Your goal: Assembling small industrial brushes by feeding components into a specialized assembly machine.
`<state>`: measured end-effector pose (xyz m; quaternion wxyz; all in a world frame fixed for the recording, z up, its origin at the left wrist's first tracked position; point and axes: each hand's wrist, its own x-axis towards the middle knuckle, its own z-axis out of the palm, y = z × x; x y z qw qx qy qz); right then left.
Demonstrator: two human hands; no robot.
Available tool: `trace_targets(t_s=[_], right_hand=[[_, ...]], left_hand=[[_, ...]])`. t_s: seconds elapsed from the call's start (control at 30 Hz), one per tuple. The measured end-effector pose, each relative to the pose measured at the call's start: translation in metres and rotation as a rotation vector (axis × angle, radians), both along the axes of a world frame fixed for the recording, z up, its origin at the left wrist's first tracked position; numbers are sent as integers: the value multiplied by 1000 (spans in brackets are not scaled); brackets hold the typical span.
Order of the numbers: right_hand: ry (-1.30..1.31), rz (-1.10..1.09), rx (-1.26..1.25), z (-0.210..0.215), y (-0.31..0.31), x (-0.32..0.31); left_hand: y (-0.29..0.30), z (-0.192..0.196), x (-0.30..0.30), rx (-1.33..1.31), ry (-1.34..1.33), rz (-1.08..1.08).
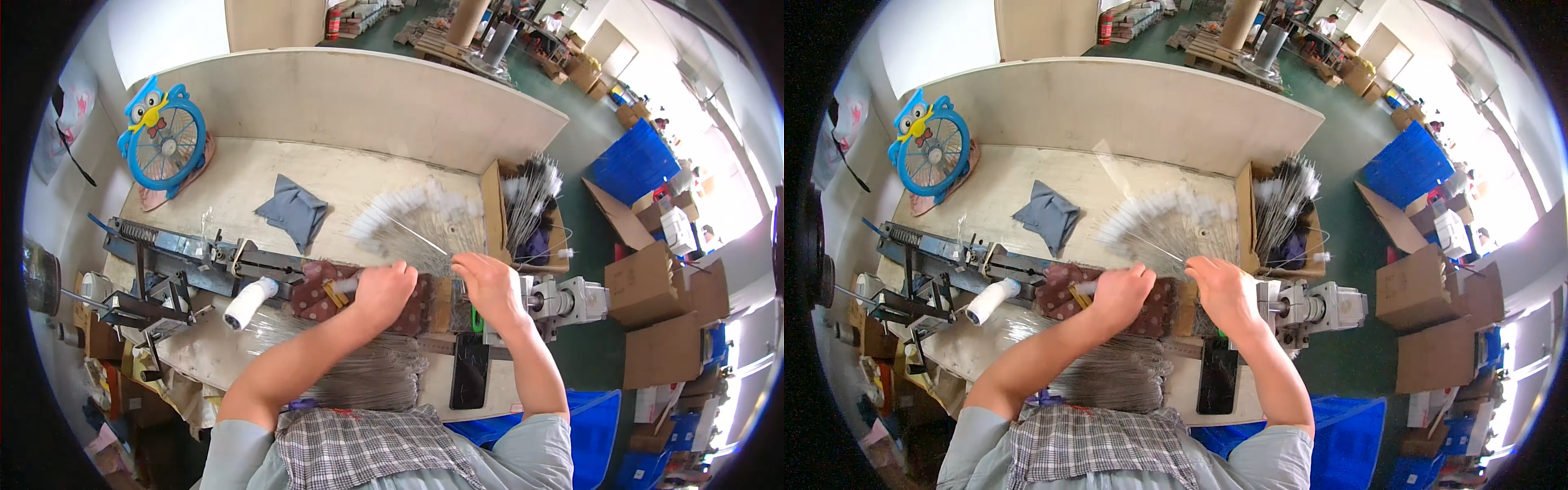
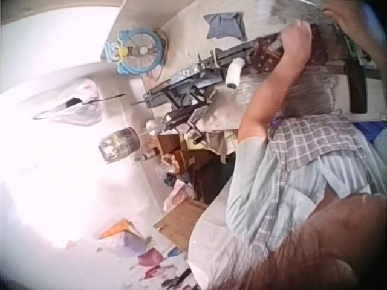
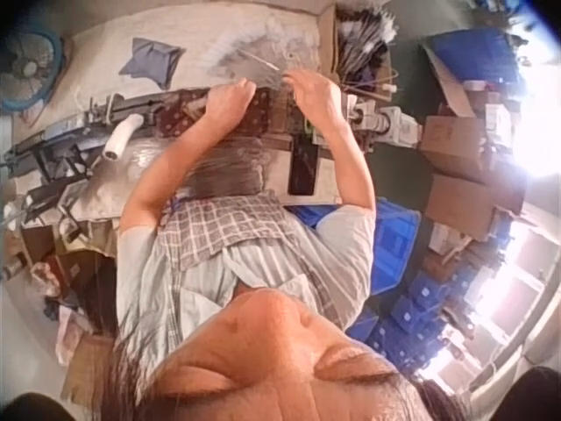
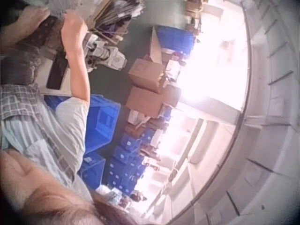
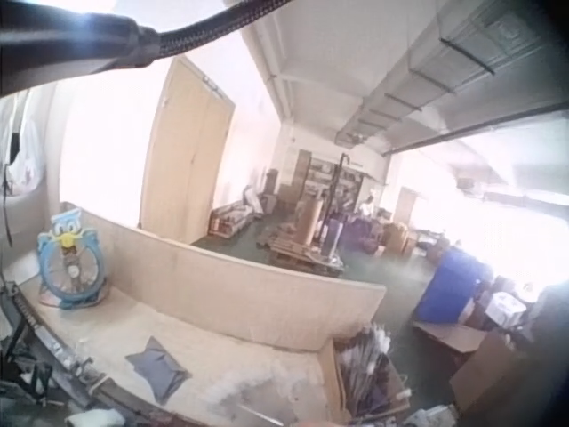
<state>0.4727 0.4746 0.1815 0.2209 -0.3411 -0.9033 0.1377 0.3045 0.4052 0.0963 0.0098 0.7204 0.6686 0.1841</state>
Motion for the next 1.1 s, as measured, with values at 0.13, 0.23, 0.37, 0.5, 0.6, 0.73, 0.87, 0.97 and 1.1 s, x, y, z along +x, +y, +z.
trace_targets(t_s=[0.13, 0.23, 0.37, 0.5, 0.6, 0.73, 0.87, 0.97, 1.1], right_hand=[[-146, 183, -221, 1, 6, 1], [-33, 200, -177, 12, 3, -8], [205, 454, -55, 2, -7, -63], [216, 538, -88, -11, -25, -120], [196, 496, -49, -24, -37, -145], [71, 426, -47, -29, -47, -162], [43, 392, -71, -22, -49, -161], [30, 391, -57, -21, -51, -164], [21, 389, -47, -12, -48, -158]], left_hand=[[28, -2, -22, 165, 170, -76], [11, 10, -16, 164, 4, 11], [-75, 25, -28, 219, -382, -17], [-141, 15, -52, 19, -851, 323], [-165, 19, -78, -53, -1330, 582], [-166, 17, -101, 68, -2054, 691], [-138, 29, -84, 33, -2206, 468], [-126, -2, -94, -167, -959, 636], [-124, 4, -101, -258, -892, 632]])
